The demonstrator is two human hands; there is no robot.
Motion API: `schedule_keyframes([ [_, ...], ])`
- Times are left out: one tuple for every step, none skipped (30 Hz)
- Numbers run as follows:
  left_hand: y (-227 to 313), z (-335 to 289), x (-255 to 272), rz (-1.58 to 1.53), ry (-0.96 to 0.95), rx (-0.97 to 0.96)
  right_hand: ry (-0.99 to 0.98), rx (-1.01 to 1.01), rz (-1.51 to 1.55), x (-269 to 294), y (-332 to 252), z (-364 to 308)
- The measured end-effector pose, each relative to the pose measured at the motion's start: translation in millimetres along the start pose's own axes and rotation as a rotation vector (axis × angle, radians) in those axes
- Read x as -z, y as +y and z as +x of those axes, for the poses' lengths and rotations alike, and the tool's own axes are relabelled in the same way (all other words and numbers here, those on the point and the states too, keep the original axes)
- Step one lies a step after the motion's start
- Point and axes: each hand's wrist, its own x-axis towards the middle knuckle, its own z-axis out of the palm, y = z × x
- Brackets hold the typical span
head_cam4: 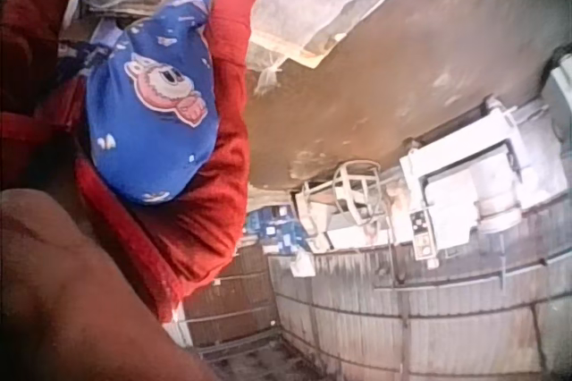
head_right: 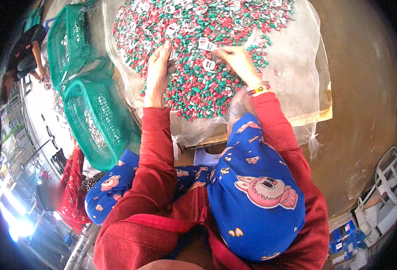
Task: The person sorts through a pile of red, white, and green plastic components by hand, picking up specific white circular pieces and placing them into a green plastic basket.
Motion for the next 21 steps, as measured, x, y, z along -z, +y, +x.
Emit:
schedule_keyframes([
  [4, 0, 4, 0.046, -0.023, -0.005, 0.008, -0.004, -0.046, 4, 0, 1],
  [1, 3, 6, 0.044, -0.014, -0.006, 0.019, -0.009, -0.092, 10, 1, 2],
  [-1, 7, 3, 0.258, -0.052, -0.035, -0.008, 0.071, -0.173, 13, 2, 6],
  [-3, 8, 0, 0.473, -0.093, -0.064, -0.009, 0.07, -0.174, 15, 4, 6],
  [-6, 9, -4, 0.556, -0.147, -0.072, 0.003, 0.007, -0.029, 20, 4, 4],
  [-11, 8, -8, 0.446, -0.234, -0.008, 0.017, -0.06, 0.115, 21, 1, 1],
  [-18, 7, -14, 0.463, -0.253, -0.015, -0.005, -0.101, 0.25, 23, 3, 2],
  [-25, 5, -21, 0.48, -0.272, -0.023, -0.003, -0.105, 0.248, 26, 4, 2],
  [-40, 12, -21, 0.749, -0.312, -0.24, -0.028, -0.119, 0.329, 27, 5, 2],
  [-51, 13, -22, 0.829, -0.336, -0.698, -0.054, -0.13, 0.409, 27, 4, 2],
  [-66, 16, -20, 1.002, -0.37, -0.683, -0.068, -0.095, 0.401, 27, 0, 0],
  [-67, 14, -25, 1.174, -0.409, -0.664, -0.068, -0.097, 0.399, 26, -2, -1],
  [-69, 7, -28, 1.366, -0.369, -0.591, -0.053, -0.035, 0.412, 24, -4, 0],
  [-70, 3, -25, 1.366, -0.366, -0.588, -0.04, 0.028, 0.425, 21, -5, 0],
  [-71, 1, -23, 1.358, -0.336, -0.607, -0.024, 0.059, 0.324, 21, 2, 6],
  [-72, 0, -21, 1.352, -0.309, -0.623, -0.025, 0.06, 0.326, 18, 2, 17],
  [-71, 1, -16, 1.287, -0.294, -0.553, -0.017, 0.101, 0.031, 13, 2, 31],
  [-71, -1, -9, 1.196, -0.222, -0.606, -0.008, 0.134, -0.26, 4, 4, 44],
  [-64, -2, -5, 1.034, -0.227, -0.469, 0.135, 0.354, -0.46, -9, 9, 55],
  [-56, 0, -1, 0.872, -0.231, -0.332, 0.085, 0.242, -0.652, -12, 14, 62],
  [-27, -14, 0, 0.425, -0.256, 0.082, 0.033, 0.214, -0.728, -19, 16, 63],
])
